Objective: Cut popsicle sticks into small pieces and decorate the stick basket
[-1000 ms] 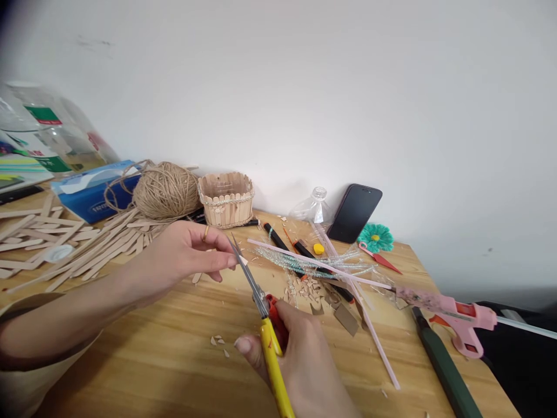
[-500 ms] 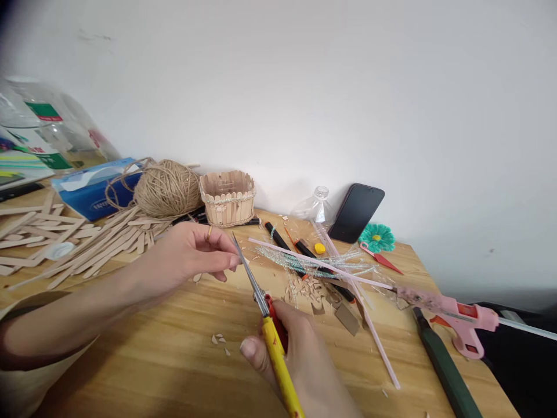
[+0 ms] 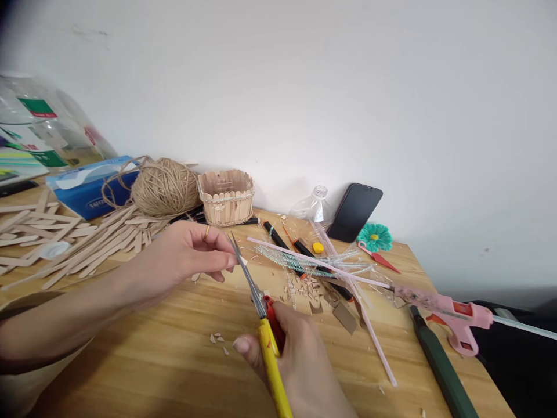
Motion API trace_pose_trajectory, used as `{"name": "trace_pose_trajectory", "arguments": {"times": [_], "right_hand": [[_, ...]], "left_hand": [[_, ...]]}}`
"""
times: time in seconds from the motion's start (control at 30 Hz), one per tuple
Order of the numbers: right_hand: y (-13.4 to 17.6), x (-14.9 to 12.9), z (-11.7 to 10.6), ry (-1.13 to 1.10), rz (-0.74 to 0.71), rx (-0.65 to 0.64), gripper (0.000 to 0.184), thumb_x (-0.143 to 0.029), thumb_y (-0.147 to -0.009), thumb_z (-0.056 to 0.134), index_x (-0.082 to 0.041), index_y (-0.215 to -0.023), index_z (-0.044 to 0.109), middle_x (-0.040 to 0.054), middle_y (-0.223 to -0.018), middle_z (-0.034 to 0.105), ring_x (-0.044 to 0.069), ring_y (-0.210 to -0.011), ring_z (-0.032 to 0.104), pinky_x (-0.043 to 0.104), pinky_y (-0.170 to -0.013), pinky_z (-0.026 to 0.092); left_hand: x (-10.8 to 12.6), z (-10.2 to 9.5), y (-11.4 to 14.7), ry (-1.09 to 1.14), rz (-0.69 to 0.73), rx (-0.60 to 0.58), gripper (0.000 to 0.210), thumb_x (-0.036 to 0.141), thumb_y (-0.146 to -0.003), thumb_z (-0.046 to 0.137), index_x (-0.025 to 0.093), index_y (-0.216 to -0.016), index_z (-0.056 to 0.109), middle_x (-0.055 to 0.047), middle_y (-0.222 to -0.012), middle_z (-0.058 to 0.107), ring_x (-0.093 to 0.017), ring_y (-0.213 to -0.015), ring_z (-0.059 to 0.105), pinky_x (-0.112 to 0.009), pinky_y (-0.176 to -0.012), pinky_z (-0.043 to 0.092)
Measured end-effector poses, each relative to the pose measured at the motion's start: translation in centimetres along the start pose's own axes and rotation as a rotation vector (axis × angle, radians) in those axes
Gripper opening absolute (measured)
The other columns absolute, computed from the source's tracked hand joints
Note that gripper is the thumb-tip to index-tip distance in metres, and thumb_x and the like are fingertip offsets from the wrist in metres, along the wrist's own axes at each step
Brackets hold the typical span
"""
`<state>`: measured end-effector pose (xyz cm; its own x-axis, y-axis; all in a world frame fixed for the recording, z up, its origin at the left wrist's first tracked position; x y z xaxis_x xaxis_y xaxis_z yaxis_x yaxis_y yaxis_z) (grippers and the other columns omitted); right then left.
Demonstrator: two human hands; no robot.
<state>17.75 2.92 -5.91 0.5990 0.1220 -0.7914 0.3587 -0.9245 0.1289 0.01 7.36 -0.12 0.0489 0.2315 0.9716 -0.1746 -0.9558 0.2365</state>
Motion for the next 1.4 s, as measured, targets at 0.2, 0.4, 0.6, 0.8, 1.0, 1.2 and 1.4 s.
{"name": "trace_pose_trajectory", "arguments": {"times": [0.2,0.4,0.6,0.8,1.0,1.2,1.4], "right_hand": [[0.1,-0.2,-0.1,-0.024,-0.023,0.042,0.053,-0.069,-0.072,0.046,-0.021,-0.057,0.032,-0.0064,-0.052,0.027,0.010,-0.049,0.024,0.023,-0.044,0.016],[0.4,-0.5,-0.4,-0.055,0.034,0.035,0.055,-0.071,-0.071,0.046,-0.021,-0.054,0.030,-0.0058,-0.053,0.025,0.010,-0.050,0.024,0.025,-0.047,0.015],[0.3,-0.6,-0.9,-0.165,0.024,-0.033,0.060,-0.080,-0.069,0.036,-0.021,-0.058,0.033,-0.0050,-0.055,0.029,0.010,-0.049,0.027,0.025,-0.045,0.017],[0.1,-0.6,-1.1,-0.237,-0.013,-0.059,0.059,-0.077,-0.073,0.035,-0.020,-0.063,0.041,-0.0037,-0.057,0.035,0.011,-0.049,0.032,0.025,-0.046,0.022],[-0.1,-0.4,-1.4,-0.255,-0.061,-0.054,0.057,-0.074,-0.076,0.035,-0.019,-0.064,0.044,-0.0053,-0.050,0.036,0.011,-0.047,0.032,0.026,-0.048,0.025],[-0.1,-0.6,-2.0,-0.275,-0.076,0.056,0.050,-0.067,-0.081,0.038,-0.020,-0.065,0.044,-0.0045,-0.053,0.040,0.011,-0.046,0.033,0.027,-0.049,0.026],[0.1,-0.1,-3.7,-0.388,-0.031,0.143,0.047,-0.066,-0.078,0.044,-0.020,-0.069,0.049,-0.0048,-0.050,0.041,0.011,-0.042,0.034,0.026,-0.044,0.026]], "left_hand": [[0.0,0.0,0.1,0.040,0.000,-0.005,0.007,0.011,-0.060,0.063,0.015,-0.054,0.063,0.005,-0.054,0.062,-0.007,-0.053,0.054,-0.016,-0.052,0.048],[0.1,0.0,0.1,0.041,0.010,0.002,0.004,0.014,-0.060,0.066,0.016,-0.056,0.065,0.004,-0.055,0.063,-0.006,-0.052,0.054,-0.015,-0.049,0.048],[0.3,0.0,0.2,0.029,0.012,0.002,0.005,0.015,-0.061,0.068,0.016,-0.057,0.065,0.004,-0.059,0.064,-0.006,-0.051,0.053,-0.014,-0.047,0.048],[0.4,-0.3,0.1,-0.034,0.008,-0.017,0.005,0.019,-0.062,0.068,0.015,-0.061,0.065,0.002,-0.064,0.066,-0.007,-0.054,0.055,-0.015,-0.049,0.049],[0.3,-0.3,-0.2,-0.100,-0.010,-0.037,0.005,0.020,-0.065,0.066,0.015,-0.063,0.065,0.003,-0.062,0.065,-0.007,-0.051,0.053,-0.016,-0.048,0.046],[-0.4,-1.0,-1.0,-0.198,0.045,-0.057,0.010,0.027,-0.067,0.065,0.017,-0.067,0.066,0.002,-0.066,0.065,-0.010,-0.058,0.056,-0.021,-0.056,0.047],[-1.6,-1.3,-2.3,-0.529,0.102,-0.111,0.015,0.031,-0.071,0.062,0.017,-0.067,0.065,0.001,-0.064,0.066,-0.014,-0.062,0.059,-0.024,-0.061,0.045]]}}
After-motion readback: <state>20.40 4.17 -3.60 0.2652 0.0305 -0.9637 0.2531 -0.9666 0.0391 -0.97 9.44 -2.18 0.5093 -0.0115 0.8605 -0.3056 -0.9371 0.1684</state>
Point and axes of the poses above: each hand's wrist, its own y-axis away from the middle knuckle, its own z-axis out of the palm, x = y × z, the point moved 2 cm from there along -y, towards the middle knuckle
